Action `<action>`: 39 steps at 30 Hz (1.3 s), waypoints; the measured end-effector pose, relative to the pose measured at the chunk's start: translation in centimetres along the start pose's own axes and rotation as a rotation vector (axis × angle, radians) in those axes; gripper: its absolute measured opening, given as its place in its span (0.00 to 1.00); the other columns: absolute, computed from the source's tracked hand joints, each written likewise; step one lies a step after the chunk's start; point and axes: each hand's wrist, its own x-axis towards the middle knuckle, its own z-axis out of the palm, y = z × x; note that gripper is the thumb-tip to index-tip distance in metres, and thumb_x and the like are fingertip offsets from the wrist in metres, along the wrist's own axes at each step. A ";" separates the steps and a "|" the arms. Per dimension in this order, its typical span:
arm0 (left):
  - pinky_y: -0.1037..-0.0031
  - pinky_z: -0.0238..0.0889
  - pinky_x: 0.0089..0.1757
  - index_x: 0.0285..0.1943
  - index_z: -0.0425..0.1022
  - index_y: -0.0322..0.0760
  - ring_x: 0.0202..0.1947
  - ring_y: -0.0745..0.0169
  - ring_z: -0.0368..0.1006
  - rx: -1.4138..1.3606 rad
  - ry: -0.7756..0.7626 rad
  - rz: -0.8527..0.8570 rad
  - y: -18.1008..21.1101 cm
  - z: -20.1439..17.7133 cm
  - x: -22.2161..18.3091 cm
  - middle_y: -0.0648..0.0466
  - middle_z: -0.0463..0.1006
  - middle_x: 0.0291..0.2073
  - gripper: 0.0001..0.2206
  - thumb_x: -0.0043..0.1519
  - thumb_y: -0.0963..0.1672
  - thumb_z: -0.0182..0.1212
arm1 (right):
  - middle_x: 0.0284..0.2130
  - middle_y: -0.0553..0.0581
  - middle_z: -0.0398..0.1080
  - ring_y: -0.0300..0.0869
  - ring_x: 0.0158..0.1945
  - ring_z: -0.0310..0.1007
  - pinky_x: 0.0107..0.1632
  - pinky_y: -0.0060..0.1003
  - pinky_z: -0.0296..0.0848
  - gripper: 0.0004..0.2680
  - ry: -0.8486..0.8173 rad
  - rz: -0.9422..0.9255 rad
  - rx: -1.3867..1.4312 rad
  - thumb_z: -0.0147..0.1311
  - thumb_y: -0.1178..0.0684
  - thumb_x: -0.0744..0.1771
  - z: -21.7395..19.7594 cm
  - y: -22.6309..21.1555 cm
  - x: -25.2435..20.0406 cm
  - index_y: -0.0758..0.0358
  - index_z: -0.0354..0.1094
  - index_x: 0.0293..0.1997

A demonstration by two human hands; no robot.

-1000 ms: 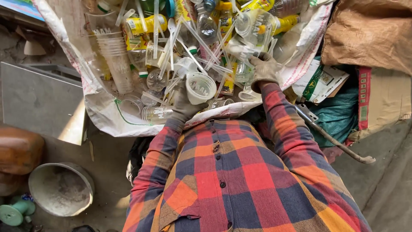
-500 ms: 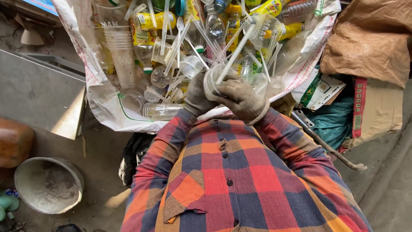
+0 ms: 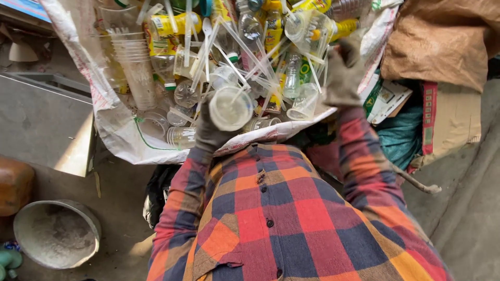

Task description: Sorting through a large bag of plastic recyclables including cups, bottles, and utensils.

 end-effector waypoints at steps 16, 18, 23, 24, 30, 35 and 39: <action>0.66 0.63 0.68 0.72 0.57 0.40 0.64 0.54 0.72 -0.619 -0.140 -0.568 -0.9 -0.3 -4.7 0.49 0.72 0.63 0.30 0.63 0.47 0.68 | 0.74 0.64 0.49 0.57 0.73 0.52 0.68 0.56 0.54 0.40 -0.208 -0.887 -1.761 0.62 0.49 0.63 8.1 11.6 11.6 0.50 0.35 0.83; 0.68 0.54 0.72 0.74 0.63 0.37 0.67 0.53 0.71 -0.649 -0.207 -0.673 -2.1 -0.2 -7.1 0.47 0.74 0.62 0.26 0.69 0.49 0.59 | 0.71 0.65 0.55 0.57 0.59 0.65 0.59 0.58 0.65 0.37 -0.408 -0.715 -1.788 0.63 0.58 0.63 8.7 14.3 14.4 0.58 0.43 0.82; 0.67 0.59 0.67 0.72 0.58 0.37 0.65 0.56 0.70 -0.707 -0.123 -0.736 -1.2 -0.3 -6.0 0.49 0.73 0.63 0.36 0.56 0.49 0.71 | 0.49 0.62 0.70 0.53 0.50 0.71 0.56 0.46 0.72 0.21 -0.422 -0.477 -1.229 0.68 0.51 0.66 7.1 4.5 12.7 0.67 0.61 0.62; 0.64 0.66 0.64 0.69 0.57 0.37 0.63 0.54 0.71 -0.527 -0.114 -0.663 -0.8 -0.3 -5.4 0.48 0.72 0.61 0.40 0.49 0.47 0.78 | 0.44 0.57 0.71 0.50 0.45 0.72 0.51 0.43 0.73 0.20 -0.342 -0.675 -1.023 0.74 0.46 0.65 6.2 4.2 13.5 0.61 0.66 0.56; 0.61 0.57 0.67 0.76 0.44 0.32 0.67 0.46 0.60 0.044 -0.042 -0.491 -6.1 3.7 -4.7 0.38 0.60 0.66 0.60 0.39 0.50 0.87 | 0.51 0.53 0.69 0.45 0.47 0.66 0.46 0.38 0.70 0.23 -0.327 -0.085 0.482 0.63 0.54 0.64 2.7 -5.1 4.5 0.61 0.61 0.67; 0.57 0.50 0.69 0.81 0.34 0.36 0.74 0.40 0.48 0.010 0.107 -0.134 0.0 4.0 2.3 0.39 0.47 0.75 0.65 0.41 0.53 0.85 | 0.60 0.61 0.67 0.51 0.65 0.69 0.66 0.44 0.75 0.24 -0.454 0.367 0.835 0.62 0.50 0.65 2.8 -2.4 -2.4 0.60 0.59 0.69; 0.69 0.62 0.73 0.83 0.47 0.55 0.82 0.49 0.46 -0.157 0.208 0.117 0.2 5.5 3.5 0.50 0.45 0.81 0.39 0.67 0.43 0.68 | 0.64 0.60 0.64 0.50 0.70 0.66 0.76 0.46 0.65 0.27 -0.617 0.259 0.770 0.66 0.53 0.64 4.0 -4.1 -7.2 0.60 0.56 0.70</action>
